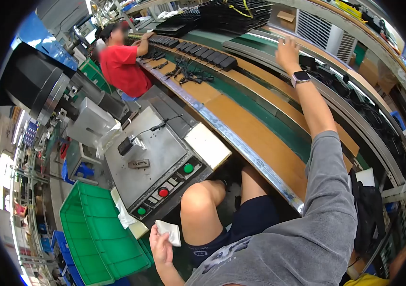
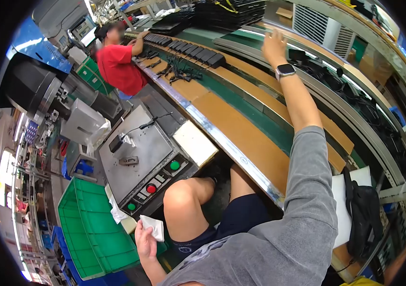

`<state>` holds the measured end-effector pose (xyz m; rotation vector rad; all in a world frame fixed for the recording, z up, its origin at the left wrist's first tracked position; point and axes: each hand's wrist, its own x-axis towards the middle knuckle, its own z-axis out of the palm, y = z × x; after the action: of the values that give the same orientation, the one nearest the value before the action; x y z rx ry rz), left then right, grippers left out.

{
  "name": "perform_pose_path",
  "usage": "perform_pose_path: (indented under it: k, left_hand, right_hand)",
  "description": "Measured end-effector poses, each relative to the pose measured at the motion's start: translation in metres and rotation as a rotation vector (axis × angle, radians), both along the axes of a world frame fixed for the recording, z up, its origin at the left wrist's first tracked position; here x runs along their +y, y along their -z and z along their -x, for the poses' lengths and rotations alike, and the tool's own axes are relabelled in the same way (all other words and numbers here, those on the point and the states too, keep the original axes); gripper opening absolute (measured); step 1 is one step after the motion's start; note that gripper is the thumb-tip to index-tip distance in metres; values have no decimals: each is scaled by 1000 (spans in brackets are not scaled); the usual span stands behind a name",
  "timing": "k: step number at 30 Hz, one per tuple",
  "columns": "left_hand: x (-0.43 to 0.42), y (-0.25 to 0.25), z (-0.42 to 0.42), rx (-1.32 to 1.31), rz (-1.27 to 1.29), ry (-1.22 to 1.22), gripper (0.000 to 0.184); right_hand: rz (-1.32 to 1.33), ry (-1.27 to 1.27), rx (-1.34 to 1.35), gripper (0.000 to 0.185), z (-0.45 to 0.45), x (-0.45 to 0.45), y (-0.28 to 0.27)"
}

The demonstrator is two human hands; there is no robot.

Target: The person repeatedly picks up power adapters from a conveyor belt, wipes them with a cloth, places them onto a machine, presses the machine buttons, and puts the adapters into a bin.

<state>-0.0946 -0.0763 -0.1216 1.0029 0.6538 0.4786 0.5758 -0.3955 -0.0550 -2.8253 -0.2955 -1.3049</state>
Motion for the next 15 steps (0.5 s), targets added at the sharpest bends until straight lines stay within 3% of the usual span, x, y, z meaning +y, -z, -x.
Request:
perform_pose_path:
  k: [4, 6, 12, 15]
  left_hand:
    - [7, 18, 11, -27, 38, -26, 33]
    - [6, 21, 17, 1, 36, -127, 31]
    - [-4, 21, 36, -46, 99, -221, 25]
    - [-6, 35, 44, -51, 171, -260, 23]
  right_hand:
    - [-154, -252, 423, 51, 8, 93, 3]
    - [-131, -273, 427, 57, 12, 137, 24]
    - [-322, -95, 550, 72, -2, 214, 51]
    - [-293, -24, 654, 89, 1, 210, 46]
